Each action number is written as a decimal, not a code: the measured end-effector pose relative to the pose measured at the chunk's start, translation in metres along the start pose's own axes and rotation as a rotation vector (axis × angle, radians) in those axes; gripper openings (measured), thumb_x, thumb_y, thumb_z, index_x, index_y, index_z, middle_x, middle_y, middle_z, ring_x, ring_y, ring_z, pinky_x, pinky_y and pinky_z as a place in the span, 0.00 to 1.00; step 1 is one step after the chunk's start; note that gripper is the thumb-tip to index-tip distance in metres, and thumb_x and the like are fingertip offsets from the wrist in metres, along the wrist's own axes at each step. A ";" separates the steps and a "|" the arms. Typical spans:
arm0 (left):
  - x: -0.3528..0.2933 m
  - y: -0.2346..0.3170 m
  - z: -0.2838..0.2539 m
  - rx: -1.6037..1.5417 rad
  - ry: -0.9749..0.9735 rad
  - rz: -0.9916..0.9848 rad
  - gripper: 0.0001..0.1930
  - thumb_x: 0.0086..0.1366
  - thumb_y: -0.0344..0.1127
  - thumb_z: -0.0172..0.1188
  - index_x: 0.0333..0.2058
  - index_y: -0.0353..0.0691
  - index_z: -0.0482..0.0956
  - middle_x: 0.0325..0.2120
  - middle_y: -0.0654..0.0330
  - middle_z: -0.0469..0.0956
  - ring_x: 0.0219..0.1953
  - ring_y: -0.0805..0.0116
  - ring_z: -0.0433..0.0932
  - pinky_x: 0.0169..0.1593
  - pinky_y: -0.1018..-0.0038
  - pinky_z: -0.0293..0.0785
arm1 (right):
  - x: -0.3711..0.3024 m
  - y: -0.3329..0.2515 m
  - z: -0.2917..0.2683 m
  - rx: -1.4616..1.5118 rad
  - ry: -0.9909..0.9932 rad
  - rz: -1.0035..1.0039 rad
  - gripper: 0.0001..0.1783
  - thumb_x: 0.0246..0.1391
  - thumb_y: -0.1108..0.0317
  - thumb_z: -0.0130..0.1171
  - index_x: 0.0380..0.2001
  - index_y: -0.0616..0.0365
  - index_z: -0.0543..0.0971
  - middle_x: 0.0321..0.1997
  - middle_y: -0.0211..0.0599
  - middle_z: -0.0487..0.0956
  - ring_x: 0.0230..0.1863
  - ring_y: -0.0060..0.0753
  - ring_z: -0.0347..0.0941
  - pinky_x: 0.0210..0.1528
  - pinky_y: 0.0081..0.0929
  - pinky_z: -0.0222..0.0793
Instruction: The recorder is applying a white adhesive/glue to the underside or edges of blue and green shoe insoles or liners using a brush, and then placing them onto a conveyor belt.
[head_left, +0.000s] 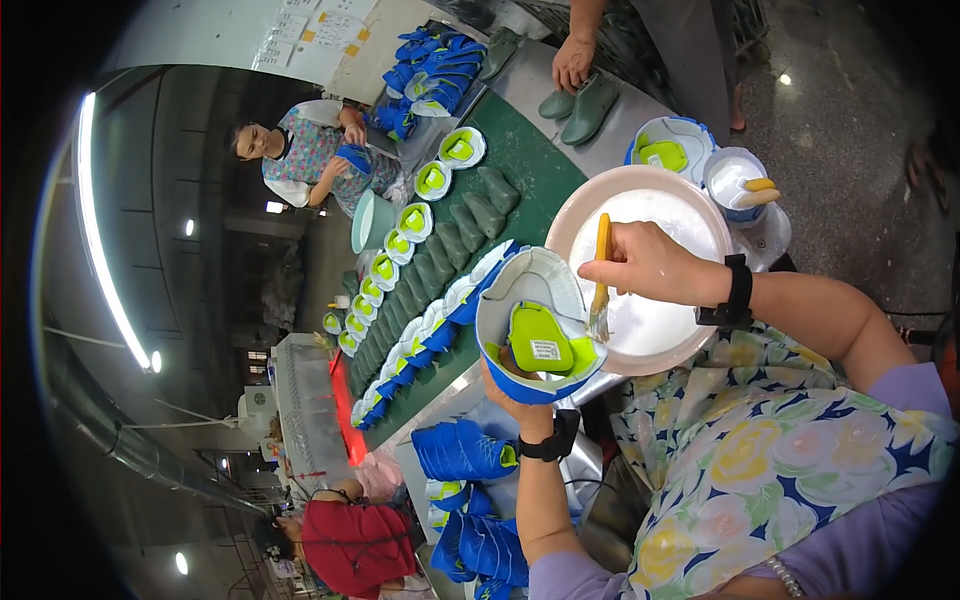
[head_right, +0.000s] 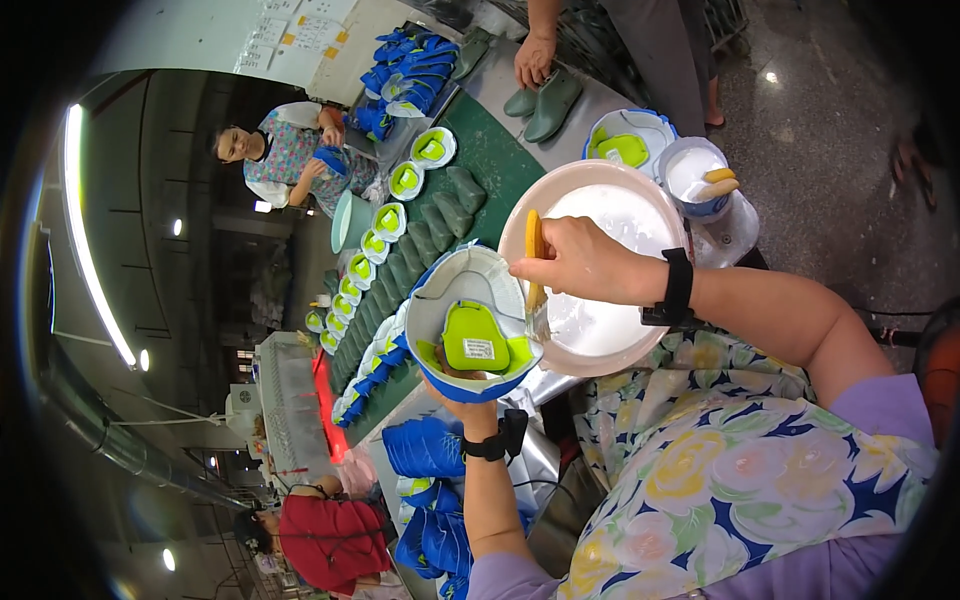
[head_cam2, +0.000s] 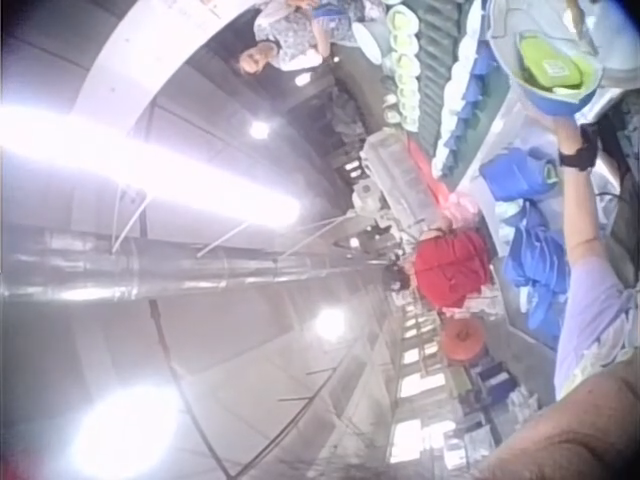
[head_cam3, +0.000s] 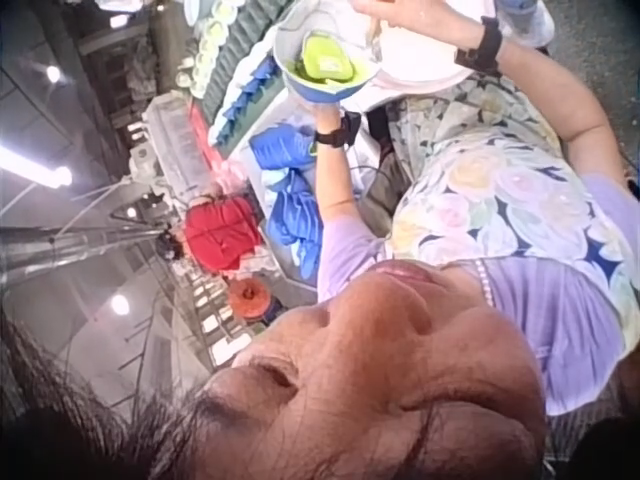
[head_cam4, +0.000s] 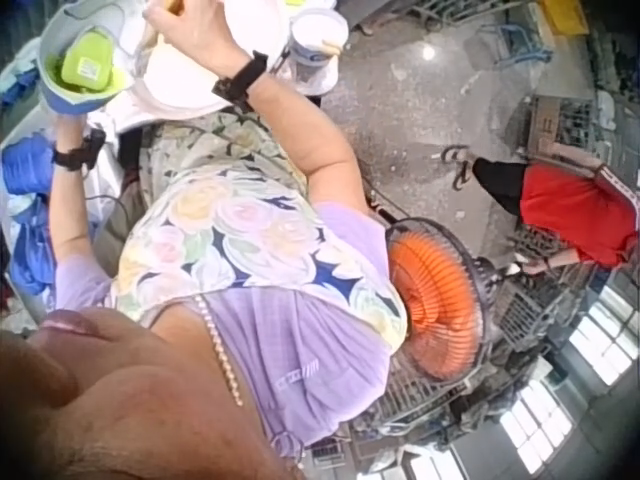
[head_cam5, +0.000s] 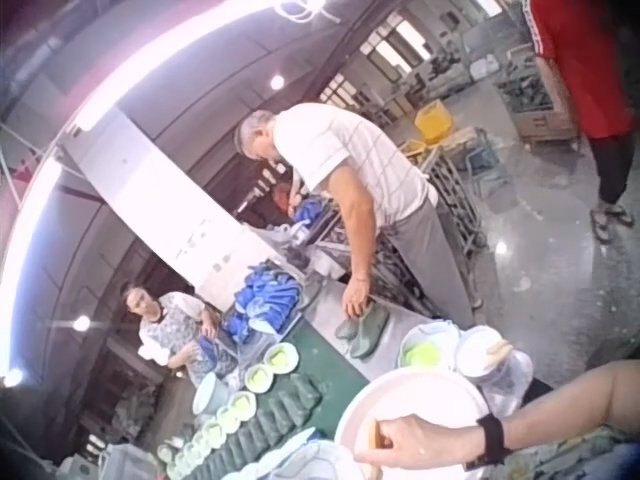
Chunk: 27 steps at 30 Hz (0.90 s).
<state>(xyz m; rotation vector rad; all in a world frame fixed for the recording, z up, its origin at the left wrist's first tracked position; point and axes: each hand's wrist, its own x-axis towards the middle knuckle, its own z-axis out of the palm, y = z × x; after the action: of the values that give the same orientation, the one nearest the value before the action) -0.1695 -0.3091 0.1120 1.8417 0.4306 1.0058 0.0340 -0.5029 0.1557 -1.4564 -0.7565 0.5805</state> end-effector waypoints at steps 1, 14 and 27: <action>0.002 0.004 0.005 -0.001 -0.001 -0.001 0.23 0.71 0.41 0.48 0.60 0.36 0.64 0.58 0.52 0.69 0.58 0.57 0.71 0.62 0.59 0.67 | -0.002 -0.001 -0.001 0.037 -0.016 0.035 0.23 0.52 0.57 0.62 0.32 0.73 0.78 0.26 0.49 0.81 0.26 0.34 0.80 0.30 0.28 0.75; 0.001 0.002 0.006 -0.061 0.128 0.214 0.22 0.68 0.33 0.54 0.57 0.30 0.66 0.54 0.51 0.71 0.53 0.59 0.75 0.57 0.64 0.73 | 0.004 0.000 0.001 0.075 0.143 -0.137 0.20 0.54 0.59 0.63 0.33 0.71 0.78 0.26 0.43 0.81 0.25 0.28 0.78 0.28 0.23 0.72; 0.021 0.019 0.003 0.067 -0.013 -0.020 0.19 0.67 0.34 0.56 0.56 0.35 0.71 0.53 0.50 0.73 0.55 0.59 0.73 0.56 0.65 0.73 | -0.014 -0.013 -0.010 0.382 -0.018 -0.119 0.15 0.57 0.64 0.62 0.39 0.67 0.76 0.32 0.36 0.81 0.29 0.20 0.77 0.32 0.18 0.73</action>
<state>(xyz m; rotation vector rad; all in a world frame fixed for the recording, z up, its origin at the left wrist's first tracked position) -0.1569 -0.3060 0.1373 1.8990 0.4788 0.9762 0.0311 -0.5205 0.1672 -1.0486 -0.6975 0.6099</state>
